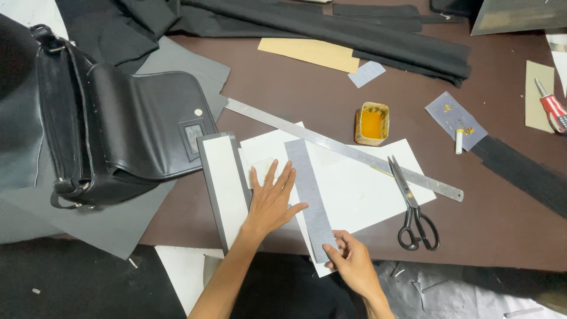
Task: Apply glue to leather components and align them on a template
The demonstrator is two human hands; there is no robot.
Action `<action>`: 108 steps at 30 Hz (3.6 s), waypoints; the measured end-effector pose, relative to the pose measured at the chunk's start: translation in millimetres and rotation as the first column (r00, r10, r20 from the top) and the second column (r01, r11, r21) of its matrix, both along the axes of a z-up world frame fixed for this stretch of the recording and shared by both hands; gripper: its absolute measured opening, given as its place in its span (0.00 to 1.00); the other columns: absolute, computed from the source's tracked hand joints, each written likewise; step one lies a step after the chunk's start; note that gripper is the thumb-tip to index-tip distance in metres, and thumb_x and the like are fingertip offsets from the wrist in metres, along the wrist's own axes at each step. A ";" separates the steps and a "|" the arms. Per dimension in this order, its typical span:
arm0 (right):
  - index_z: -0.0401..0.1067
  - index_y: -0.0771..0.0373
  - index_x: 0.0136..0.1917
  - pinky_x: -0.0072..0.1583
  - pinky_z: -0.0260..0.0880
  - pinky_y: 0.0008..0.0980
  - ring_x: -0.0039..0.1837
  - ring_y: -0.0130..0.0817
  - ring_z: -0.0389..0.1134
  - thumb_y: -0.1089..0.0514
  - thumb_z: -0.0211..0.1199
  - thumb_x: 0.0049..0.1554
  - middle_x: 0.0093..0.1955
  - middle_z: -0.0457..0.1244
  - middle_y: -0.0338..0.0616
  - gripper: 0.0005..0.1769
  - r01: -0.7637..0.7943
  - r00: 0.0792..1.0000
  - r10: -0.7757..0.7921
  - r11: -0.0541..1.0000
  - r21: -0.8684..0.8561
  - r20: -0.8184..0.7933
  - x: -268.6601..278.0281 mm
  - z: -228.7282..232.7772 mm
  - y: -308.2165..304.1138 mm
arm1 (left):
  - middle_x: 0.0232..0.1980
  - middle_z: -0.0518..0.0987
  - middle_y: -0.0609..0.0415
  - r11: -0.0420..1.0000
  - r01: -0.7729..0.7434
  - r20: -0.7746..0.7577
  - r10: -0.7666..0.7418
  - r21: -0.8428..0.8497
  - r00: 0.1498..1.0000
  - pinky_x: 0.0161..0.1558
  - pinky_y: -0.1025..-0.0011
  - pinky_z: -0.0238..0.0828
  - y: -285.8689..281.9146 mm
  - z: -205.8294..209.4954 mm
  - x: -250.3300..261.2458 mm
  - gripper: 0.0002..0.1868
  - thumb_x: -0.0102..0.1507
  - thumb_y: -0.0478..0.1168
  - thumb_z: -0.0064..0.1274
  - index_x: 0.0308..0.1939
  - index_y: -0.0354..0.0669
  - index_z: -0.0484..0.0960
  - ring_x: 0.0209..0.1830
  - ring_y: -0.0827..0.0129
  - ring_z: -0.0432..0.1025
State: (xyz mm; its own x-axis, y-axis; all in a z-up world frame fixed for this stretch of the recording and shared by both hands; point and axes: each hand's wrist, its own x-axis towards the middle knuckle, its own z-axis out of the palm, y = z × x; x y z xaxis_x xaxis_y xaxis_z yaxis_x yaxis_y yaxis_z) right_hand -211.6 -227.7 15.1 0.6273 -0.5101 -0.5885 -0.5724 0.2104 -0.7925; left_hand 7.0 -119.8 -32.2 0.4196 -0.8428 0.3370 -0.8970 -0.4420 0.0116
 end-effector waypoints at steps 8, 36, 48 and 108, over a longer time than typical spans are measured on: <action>0.77 0.63 0.57 0.41 0.71 0.28 0.32 0.30 0.69 0.61 0.65 0.59 0.35 0.67 0.40 0.13 0.008 1.000 -0.009 0.999 -0.043 -0.016 -2.5 -0.9 -3.3 | 0.80 0.62 0.52 1.000 -0.027 -0.021 0.027 -0.001 0.999 0.68 0.27 0.44 3.5 -3.1 -4.9 0.47 0.62 0.74 0.46 0.73 0.43 0.67 0.81 0.52 0.51; 0.59 0.59 0.74 0.35 0.73 0.27 0.32 0.28 0.66 0.60 0.59 0.60 0.36 0.69 0.42 0.30 -0.401 0.904 0.367 0.906 0.136 0.222 67.0 70.6 65.6 | 0.45 0.85 0.35 0.815 -0.523 -0.954 0.115 0.251 -0.278 0.45 0.63 0.83 72.8 118.5 27.0 0.32 0.64 0.51 0.48 0.67 0.39 0.61 0.42 0.54 0.82; 0.49 0.56 0.83 0.39 0.55 0.31 0.34 0.30 0.55 0.57 0.57 0.57 0.31 0.57 0.36 0.42 -0.608 0.784 0.608 0.793 -0.044 0.126 88.1 82.9 75.8 | 0.32 0.75 0.55 0.686 -0.694 -0.914 -0.392 -0.217 -0.102 0.46 0.72 0.70 83.6 46.5 58.5 0.30 0.59 0.33 0.62 0.66 0.42 0.73 0.37 0.71 0.72; 0.87 0.59 0.47 0.48 0.71 0.23 0.41 0.22 0.72 0.55 0.74 0.51 0.42 0.78 0.37 0.11 -0.149 0.899 0.276 0.922 -0.357 0.340 81.2 49.1 20.9 | 0.51 0.83 0.45 0.380 -0.806 -0.768 -0.625 -0.454 0.138 0.57 0.60 0.76 87.0 86.8 -9.9 0.19 0.56 0.26 0.60 0.52 0.28 0.79 0.53 0.60 0.77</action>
State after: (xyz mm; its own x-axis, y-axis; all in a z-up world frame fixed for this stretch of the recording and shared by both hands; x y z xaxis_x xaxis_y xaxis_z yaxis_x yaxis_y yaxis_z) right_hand -130.4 -206.8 64.2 0.8821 -0.4563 -0.1167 -0.2195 -0.1790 -0.9591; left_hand -2.9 -32.7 54.6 0.9311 -0.3530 -0.0915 0.2389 0.4008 0.8845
